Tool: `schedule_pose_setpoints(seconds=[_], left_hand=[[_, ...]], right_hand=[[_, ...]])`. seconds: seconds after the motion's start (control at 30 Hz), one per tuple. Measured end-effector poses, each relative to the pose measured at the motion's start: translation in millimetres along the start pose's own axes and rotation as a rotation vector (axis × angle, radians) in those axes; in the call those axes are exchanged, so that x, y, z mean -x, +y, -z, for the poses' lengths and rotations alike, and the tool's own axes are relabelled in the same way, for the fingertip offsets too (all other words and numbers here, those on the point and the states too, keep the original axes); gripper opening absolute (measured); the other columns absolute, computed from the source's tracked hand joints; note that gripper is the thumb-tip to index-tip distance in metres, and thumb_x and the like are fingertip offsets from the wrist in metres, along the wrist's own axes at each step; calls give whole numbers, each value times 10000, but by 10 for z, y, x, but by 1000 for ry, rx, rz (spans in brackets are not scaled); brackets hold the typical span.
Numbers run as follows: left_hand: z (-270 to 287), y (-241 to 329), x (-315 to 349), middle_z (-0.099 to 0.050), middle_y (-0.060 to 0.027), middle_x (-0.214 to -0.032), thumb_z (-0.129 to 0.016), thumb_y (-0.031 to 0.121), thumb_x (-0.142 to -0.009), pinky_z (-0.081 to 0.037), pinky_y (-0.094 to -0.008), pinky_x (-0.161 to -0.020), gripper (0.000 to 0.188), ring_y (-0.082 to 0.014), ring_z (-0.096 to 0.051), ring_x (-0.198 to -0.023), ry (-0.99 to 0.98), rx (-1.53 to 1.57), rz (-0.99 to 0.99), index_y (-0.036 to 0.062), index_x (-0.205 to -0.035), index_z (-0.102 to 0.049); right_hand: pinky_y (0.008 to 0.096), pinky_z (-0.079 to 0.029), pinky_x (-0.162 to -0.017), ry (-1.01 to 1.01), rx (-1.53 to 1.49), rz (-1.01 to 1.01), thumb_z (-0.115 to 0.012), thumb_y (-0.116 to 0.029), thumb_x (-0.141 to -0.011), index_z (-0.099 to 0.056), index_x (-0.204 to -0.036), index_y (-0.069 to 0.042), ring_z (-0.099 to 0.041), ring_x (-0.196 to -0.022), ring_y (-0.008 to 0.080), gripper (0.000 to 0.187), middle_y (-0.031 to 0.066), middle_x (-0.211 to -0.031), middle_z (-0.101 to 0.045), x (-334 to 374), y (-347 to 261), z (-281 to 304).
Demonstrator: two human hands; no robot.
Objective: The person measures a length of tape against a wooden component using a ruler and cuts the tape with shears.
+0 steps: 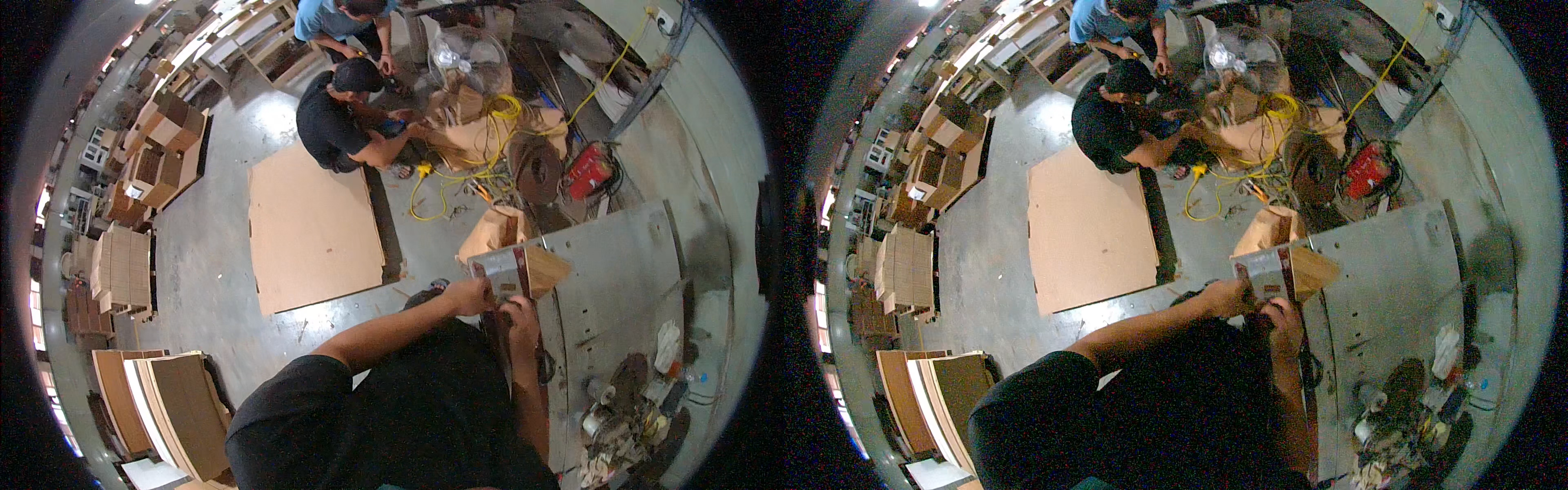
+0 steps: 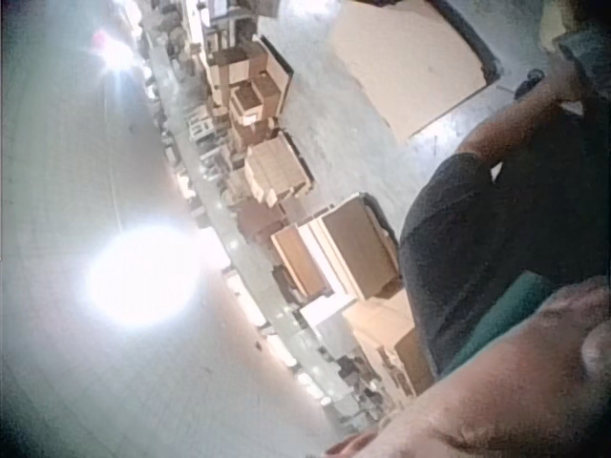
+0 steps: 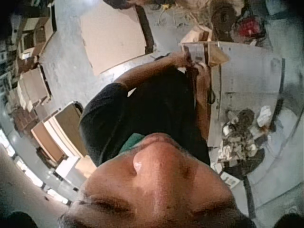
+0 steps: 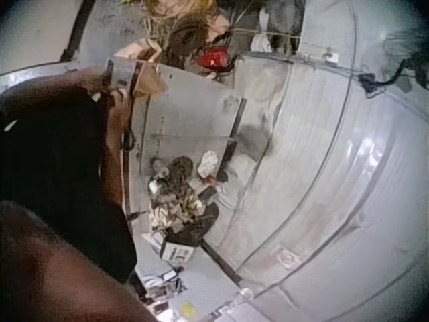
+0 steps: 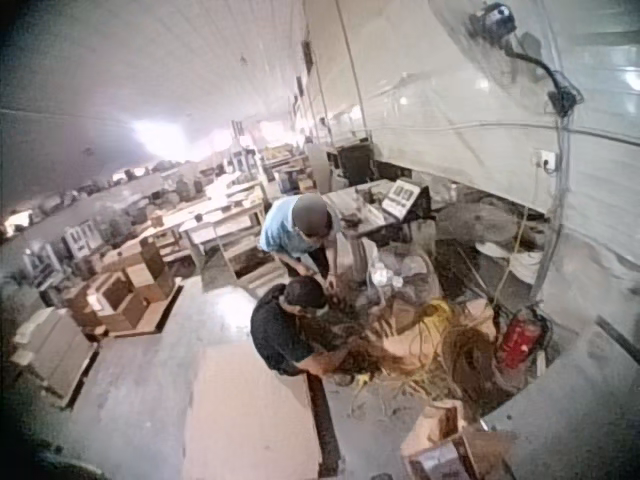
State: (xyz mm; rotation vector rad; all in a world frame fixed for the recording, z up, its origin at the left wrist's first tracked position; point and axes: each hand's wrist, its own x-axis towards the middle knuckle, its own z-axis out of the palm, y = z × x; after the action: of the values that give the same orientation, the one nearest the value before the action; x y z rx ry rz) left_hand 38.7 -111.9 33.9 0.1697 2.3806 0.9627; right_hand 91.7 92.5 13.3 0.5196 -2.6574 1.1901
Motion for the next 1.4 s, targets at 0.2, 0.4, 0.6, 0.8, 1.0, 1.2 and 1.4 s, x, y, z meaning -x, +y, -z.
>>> schedule_pose_setpoints(seconds=[0.2,0.4,0.6,0.8,1.0,1.2,1.4], left_hand=[[179,112,37,-713,-179,-979,-723,379,-810,-542,-473,-807,350,-374,-679,-946,-113,-25,-54,91,-1008,-716],[182,119,115,-714,-169,-988,-731,386,-805,-538,-466,-815,345,-362,-678,-965,-128,-52,-113,118,-1022,-725],[162,72,149,-722,-128,-962,-733,354,-817,-537,-456,-792,291,-338,-683,-931,-75,-2,-135,154,-1029,-730],[63,-67,59,-714,-129,-897,-739,363,-824,-534,-451,-739,293,-334,-684,-863,-25,91,-139,151,-1026,-728],[90,-166,-9,-707,-145,-889,-730,405,-834,-530,-449,-722,347,-348,-678,-848,-70,73,-79,110,-1017,-718],[3,-241,-41,-714,-151,-877,-729,384,-833,-541,-438,-707,328,-345,-686,-807,-64,116,-117,101,-1000,-725],[-119,-434,-112,-716,-151,-874,-734,379,-827,-547,-427,-700,327,-326,-697,-795,-91,230,-162,95,-988,-730]], right_hand=[[437,-499,-882,-64,-124,-1,-522,-152,-889,-674,-953,-80,-626,-1001,352,181,130,-1071,-662,-77,-19,14],[415,-495,-896,-92,-54,-70,-511,-125,-888,-663,-979,-78,-627,-1004,345,183,136,-1053,-665,-7,10,27],[391,-494,-878,-149,-98,-152,-591,-71,-899,-650,-1088,-26,-623,-992,327,203,144,-1061,-653,-26,-100,128],[379,-505,-853,-130,-53,-132,-607,-13,-900,-649,-1119,-13,-636,-963,318,223,159,-1044,-653,-66,-85,98],[393,-519,-786,-125,-179,-208,-639,24,-851,-666,-1119,-30,-658,-922,325,274,167,-1024,-663,-159,-191,182],[415,-517,-812,-127,-65,-219,-635,11,-837,-675,-1124,-49,-667,-954,330,296,158,-1035,-690,-187,-227,213],[434,-514,-841,-116,-123,-278,-655,-78,-882,-690,-1126,-87,-657,-986,375,247,169,-1062,-698,-150,-262,182]])
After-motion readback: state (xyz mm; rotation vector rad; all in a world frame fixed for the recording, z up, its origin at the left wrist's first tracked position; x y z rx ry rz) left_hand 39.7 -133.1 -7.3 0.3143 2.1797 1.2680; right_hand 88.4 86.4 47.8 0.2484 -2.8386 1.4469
